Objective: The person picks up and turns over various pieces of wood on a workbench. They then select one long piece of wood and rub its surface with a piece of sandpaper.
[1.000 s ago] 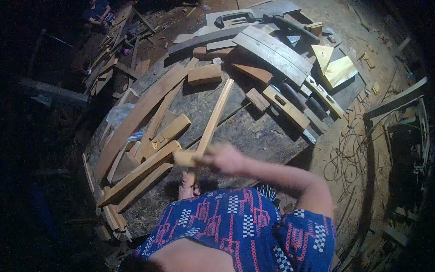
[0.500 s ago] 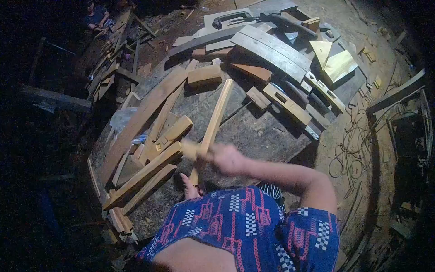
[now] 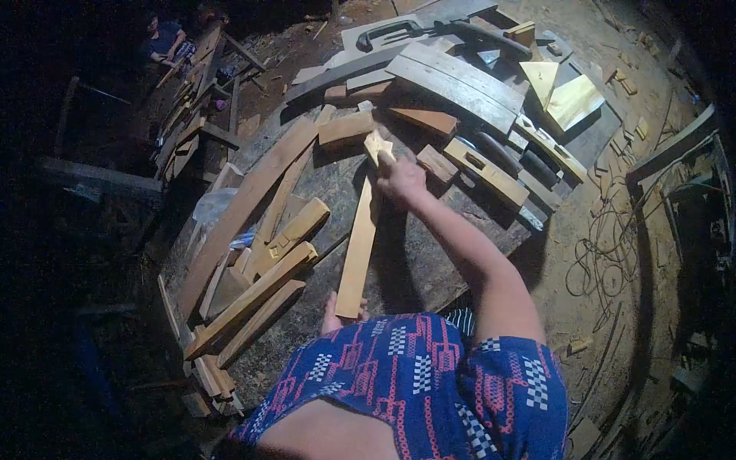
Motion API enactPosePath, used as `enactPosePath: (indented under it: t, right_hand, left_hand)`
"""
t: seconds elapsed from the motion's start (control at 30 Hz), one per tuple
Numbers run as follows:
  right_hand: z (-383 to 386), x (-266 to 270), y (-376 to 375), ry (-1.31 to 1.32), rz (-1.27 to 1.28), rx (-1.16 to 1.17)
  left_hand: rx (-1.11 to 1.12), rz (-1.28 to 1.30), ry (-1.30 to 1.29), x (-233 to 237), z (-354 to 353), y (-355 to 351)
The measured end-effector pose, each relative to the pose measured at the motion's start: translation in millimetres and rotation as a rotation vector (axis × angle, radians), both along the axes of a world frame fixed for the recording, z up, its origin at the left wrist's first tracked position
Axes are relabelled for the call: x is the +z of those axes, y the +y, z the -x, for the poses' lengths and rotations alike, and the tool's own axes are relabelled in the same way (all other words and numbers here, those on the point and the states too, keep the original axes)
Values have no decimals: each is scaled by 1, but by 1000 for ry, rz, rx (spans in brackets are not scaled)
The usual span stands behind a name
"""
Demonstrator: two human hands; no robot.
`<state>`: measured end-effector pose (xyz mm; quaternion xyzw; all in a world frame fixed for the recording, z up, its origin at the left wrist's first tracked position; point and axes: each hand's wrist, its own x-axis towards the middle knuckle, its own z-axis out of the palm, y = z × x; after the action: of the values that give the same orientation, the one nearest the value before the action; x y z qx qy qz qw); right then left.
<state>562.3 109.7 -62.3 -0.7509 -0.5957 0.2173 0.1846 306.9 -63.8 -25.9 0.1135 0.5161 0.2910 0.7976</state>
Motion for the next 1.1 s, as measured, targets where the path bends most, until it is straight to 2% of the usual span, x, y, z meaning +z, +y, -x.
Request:
enactPosePath:
  t: [0.03, 0.07, 0.1, 0.13, 0.17, 0.2, 0.23, 0.27, 0.33, 0.4, 0.43, 0.47, 0.5, 0.6, 0.67, 0.73, 0.8, 0.83, 0.87, 0.93, 1.0, 1.07, 1.1]
  right_hand:
    - [11, 0, -10, 7, 96, 8]
    - [22, 5, -26, 45, 70, 40]
    - [37, 10, -48, -6, 21, 100]
    - [50, 18, -72, 128, -9, 164]
    - [64, 35, -95, 98, 56, 271]
    - [75, 31, -118, 166, -39, 418]
    - [81, 28, -139, 202, -68, 583]
    - [85, 44, -153, 223, 18, 676]
    - [86, 48, -165, 254, 14, 679]
    - [78, 33, -148, 216, -11, 585]
    - [75, 21, -131, 190, -41, 403]
    - [67, 22, -105, 33, 8, 270]
    - [59, -2, -78, 28, -64, 139]
    - [33, -13, -8, 17, -80, -159]
    - [32, -19, -6, 5, -74, -140]
    - [37, -22, -18, -28, -119, -86]
    - [59, -11, -67, -7, -85, 25]
    - [70, 7, -97, -50, 67, 147]
    - [75, 4, -128, 38, -24, 245]
    - [84, 16, -164, 127, 49, 389]
    - [79, 8, -159, 161, -49, 319]
    - [70, -8, -110, 6, 1, 120]
    - [59, -26, -73, 34, -148, -35]
  left_hand:
    - [4, 59, 117, 2, -3, 1]
    - [6, 65, 117, -1, -1, 2]
    - [-1, 109, 50, -9, 3, 3]
    - [-7, 151, -18, -19, 8, 5]
    - [18, 86, -46, -42, 15, 1]
    - [44, 23, -76, -60, 18, -5]
    - [7, 25, 126, -47, 11, -3]
    - [-28, -12, 189, -49, 8, -5]
    - [-132, -157, 241, -62, 6, -11]
    - [-233, -288, 299, -70, 7, -13]
    - [-273, -337, 330, -75, 7, -13]
    - [-306, -376, 369, -77, 8, -14]
    - [-335, -414, 408, -77, 10, -14]
    - [-343, -431, 450, -69, 9, -10]
    - [-297, -330, 398, -45, -4, -6]
    - [-327, -381, 423, -58, 3, -7]
    - [-409, -494, 511, -76, 11, -10]
    - [-452, -549, 562, -85, 15, -12]
    - [-488, -595, 611, -91, 17, -14]
    - [-559, -676, 696, -98, 22, -18]
    - [-614, -738, 768, -102, 25, -20]
    - [-643, -781, 816, -101, 27, -21]
    - [-653, -802, 837, -100, 27, -21]
